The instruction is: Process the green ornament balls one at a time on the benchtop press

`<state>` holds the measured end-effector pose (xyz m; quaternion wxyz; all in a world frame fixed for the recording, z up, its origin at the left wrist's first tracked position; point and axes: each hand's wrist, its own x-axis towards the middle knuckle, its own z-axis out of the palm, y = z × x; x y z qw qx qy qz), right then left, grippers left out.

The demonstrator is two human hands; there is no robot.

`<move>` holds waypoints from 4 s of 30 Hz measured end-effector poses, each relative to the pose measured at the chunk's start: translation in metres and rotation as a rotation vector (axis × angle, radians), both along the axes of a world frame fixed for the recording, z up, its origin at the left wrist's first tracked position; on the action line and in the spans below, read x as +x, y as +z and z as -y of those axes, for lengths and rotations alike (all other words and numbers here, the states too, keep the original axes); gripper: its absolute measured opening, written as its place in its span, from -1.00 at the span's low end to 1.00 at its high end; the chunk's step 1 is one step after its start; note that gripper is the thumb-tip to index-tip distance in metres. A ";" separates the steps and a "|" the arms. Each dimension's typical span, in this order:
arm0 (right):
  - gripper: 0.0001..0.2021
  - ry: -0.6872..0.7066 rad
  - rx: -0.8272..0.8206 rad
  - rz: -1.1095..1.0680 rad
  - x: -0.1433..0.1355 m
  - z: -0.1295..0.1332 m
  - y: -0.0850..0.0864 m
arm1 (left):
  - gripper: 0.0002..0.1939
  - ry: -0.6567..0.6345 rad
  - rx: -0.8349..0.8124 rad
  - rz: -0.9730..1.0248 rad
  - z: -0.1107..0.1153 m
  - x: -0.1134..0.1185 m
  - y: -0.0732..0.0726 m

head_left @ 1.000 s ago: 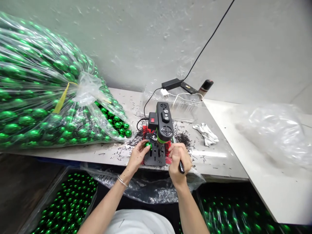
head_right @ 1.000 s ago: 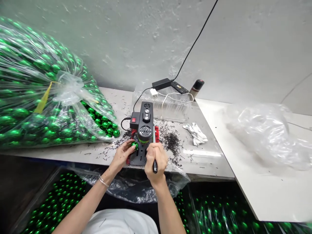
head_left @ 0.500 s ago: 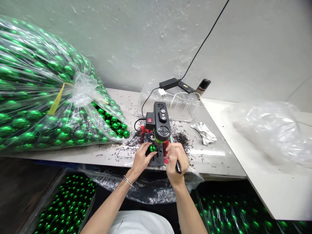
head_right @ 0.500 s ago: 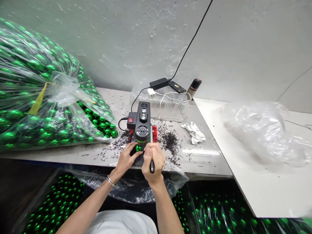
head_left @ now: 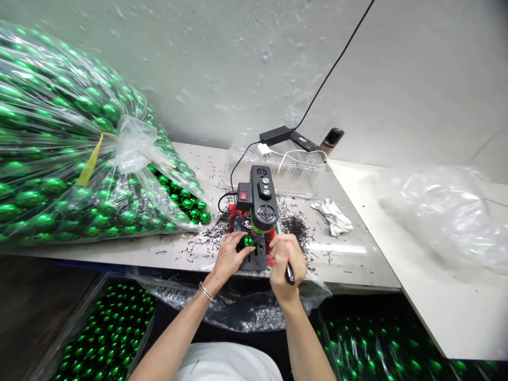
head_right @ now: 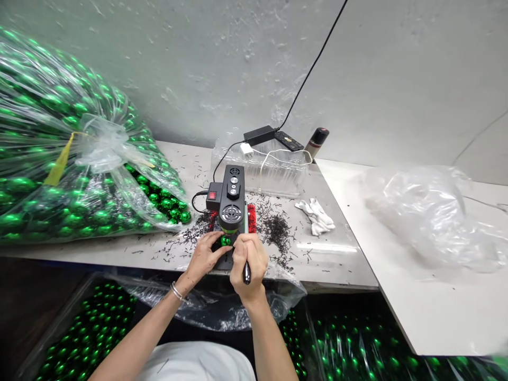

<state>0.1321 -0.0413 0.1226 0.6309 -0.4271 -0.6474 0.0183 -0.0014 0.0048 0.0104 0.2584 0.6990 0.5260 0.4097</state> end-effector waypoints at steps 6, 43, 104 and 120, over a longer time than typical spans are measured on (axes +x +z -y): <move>-0.72 0.009 -0.008 0.000 0.000 0.000 0.000 | -0.65 -0.068 -0.018 -0.043 0.000 -0.006 -0.001; -0.70 -0.030 0.155 0.023 0.002 -0.013 -0.081 | -0.65 -0.098 -0.045 -0.007 0.002 -0.003 0.002; -0.70 0.032 -0.016 0.000 0.003 0.000 0.003 | -0.74 -0.056 -0.986 1.459 0.009 -0.038 0.037; -0.72 0.018 -0.025 -0.003 0.004 0.000 -0.001 | -0.48 -0.158 -0.819 1.395 0.023 -0.058 0.042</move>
